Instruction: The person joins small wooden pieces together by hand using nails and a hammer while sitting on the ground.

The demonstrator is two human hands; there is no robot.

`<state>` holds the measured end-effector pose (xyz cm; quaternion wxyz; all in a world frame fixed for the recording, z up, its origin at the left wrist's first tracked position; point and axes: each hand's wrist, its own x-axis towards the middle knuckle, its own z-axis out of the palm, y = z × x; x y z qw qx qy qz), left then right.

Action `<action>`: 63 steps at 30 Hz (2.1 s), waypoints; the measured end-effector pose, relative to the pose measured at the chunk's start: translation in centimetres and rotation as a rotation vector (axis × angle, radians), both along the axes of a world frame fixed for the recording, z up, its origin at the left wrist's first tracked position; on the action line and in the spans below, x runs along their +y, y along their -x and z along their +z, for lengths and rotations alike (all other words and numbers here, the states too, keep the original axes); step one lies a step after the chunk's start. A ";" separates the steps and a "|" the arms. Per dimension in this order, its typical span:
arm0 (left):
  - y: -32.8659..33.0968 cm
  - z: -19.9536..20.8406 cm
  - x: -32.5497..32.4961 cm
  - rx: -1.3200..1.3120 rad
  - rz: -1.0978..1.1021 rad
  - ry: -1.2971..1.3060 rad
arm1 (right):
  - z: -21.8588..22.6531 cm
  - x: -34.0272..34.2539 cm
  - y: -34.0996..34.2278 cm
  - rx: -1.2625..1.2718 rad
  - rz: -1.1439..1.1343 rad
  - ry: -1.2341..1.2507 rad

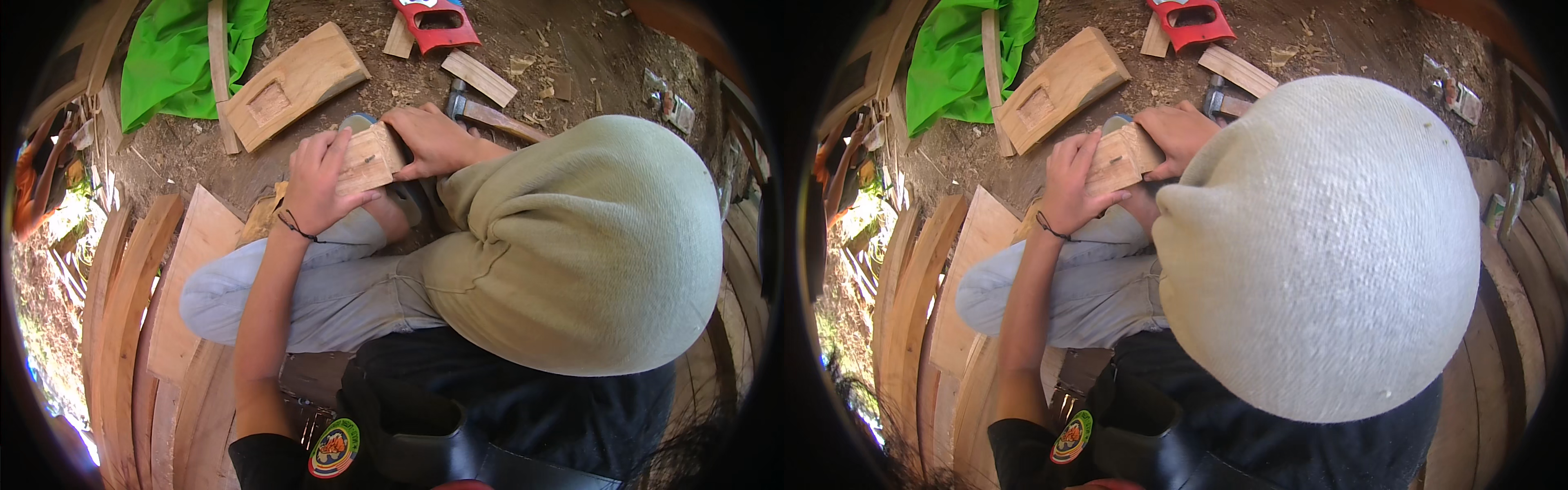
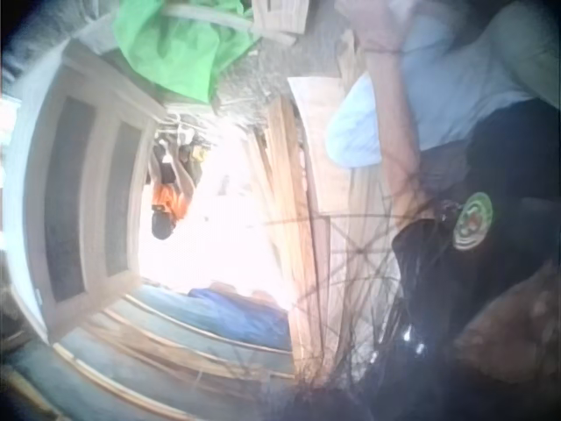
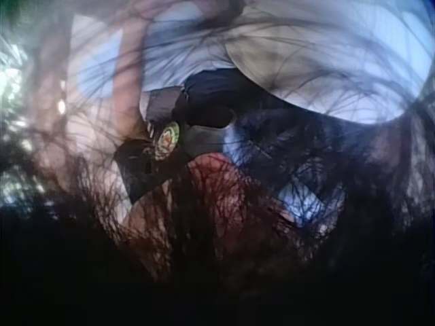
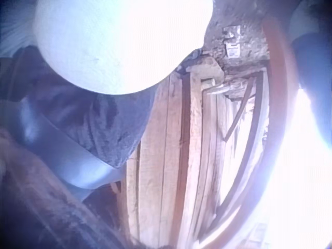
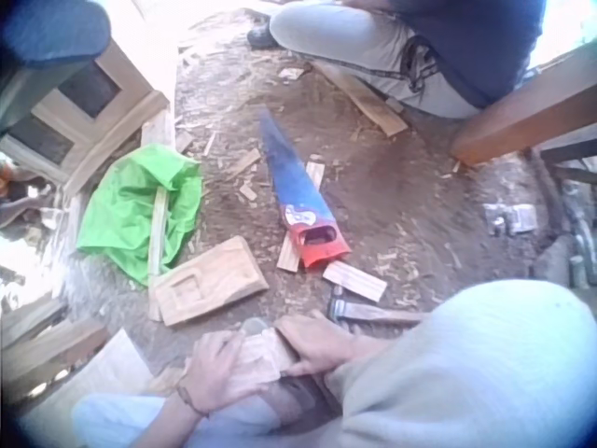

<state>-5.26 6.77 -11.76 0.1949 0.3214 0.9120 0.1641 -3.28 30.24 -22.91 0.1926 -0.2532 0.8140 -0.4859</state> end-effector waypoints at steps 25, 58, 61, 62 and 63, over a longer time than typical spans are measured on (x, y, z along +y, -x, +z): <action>2.0 -1.4 0.6 -0.114 -0.038 -0.059 | -0.8 0.3 -0.2 0.041 -0.014 0.000; 2.2 -2.9 -0.4 -0.056 -0.085 -0.078 | 3.7 18.6 -6.3 0.015 -0.741 -0.528; 1.9 -2.5 -0.8 -0.043 -0.062 -0.030 | 6.9 21.3 -4.6 -0.028 -0.981 -0.295; 2.0 -2.5 -0.6 -0.041 -0.066 -0.029 | 8.6 22.5 -4.5 -0.027 -1.069 -0.214; 2.2 -2.5 -0.5 -0.040 -0.071 -0.023 | 10.3 23.3 -4.2 -0.025 -1.143 -0.128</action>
